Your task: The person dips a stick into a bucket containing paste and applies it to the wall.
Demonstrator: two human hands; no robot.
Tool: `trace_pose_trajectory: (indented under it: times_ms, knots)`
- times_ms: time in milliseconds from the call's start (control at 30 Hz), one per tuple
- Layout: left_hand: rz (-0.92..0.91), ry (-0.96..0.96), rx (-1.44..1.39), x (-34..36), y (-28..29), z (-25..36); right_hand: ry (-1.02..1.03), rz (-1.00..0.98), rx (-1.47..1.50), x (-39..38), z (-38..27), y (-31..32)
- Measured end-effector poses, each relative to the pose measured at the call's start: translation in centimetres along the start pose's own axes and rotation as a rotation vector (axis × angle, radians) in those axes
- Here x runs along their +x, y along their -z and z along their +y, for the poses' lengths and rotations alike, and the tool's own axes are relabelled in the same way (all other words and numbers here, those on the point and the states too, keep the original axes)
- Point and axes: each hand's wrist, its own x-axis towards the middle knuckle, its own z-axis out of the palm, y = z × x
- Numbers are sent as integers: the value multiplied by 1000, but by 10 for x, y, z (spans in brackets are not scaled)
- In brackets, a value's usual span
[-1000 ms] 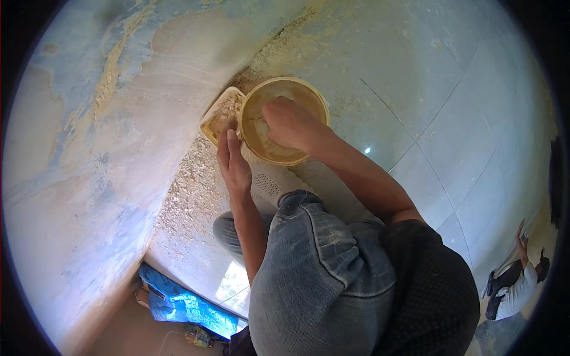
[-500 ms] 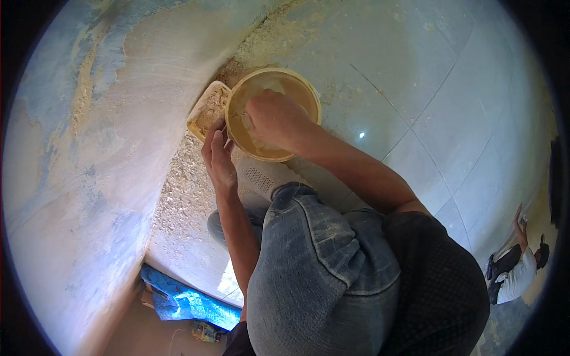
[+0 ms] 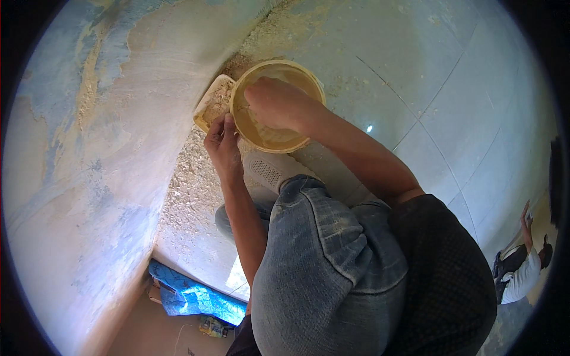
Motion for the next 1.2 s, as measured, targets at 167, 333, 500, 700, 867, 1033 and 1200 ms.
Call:
trace_pose_trajectory:
  times_ms: [167, 333, 500, 700, 867, 1033, 1200]
  knots:
    - [21, -4, -34, 0, -4, -1, -79, -144, 80, 9, 4, -1]
    - [41, -3, 17, 1, -2, 1, -45, -103, 50, 6, 13, -11]
    - [32, -19, 77, 5, 1, 1, 0, 44, 8, -5, 16, -19]
    - [53, -10, 80, 7, 0, 0, 8, 16, -14, -8, -5, 0]
    - [75, -2, 94, 5, -4, 4, 6, 15, -50, -9, -3, 0]
    - [40, 14, 97, 9, 3, 0, -16, -10, -3, -10, 6, -5]
    - [21, -83, 92, 8, 4, -2, -55, -6, -52, -12, 3, 9]
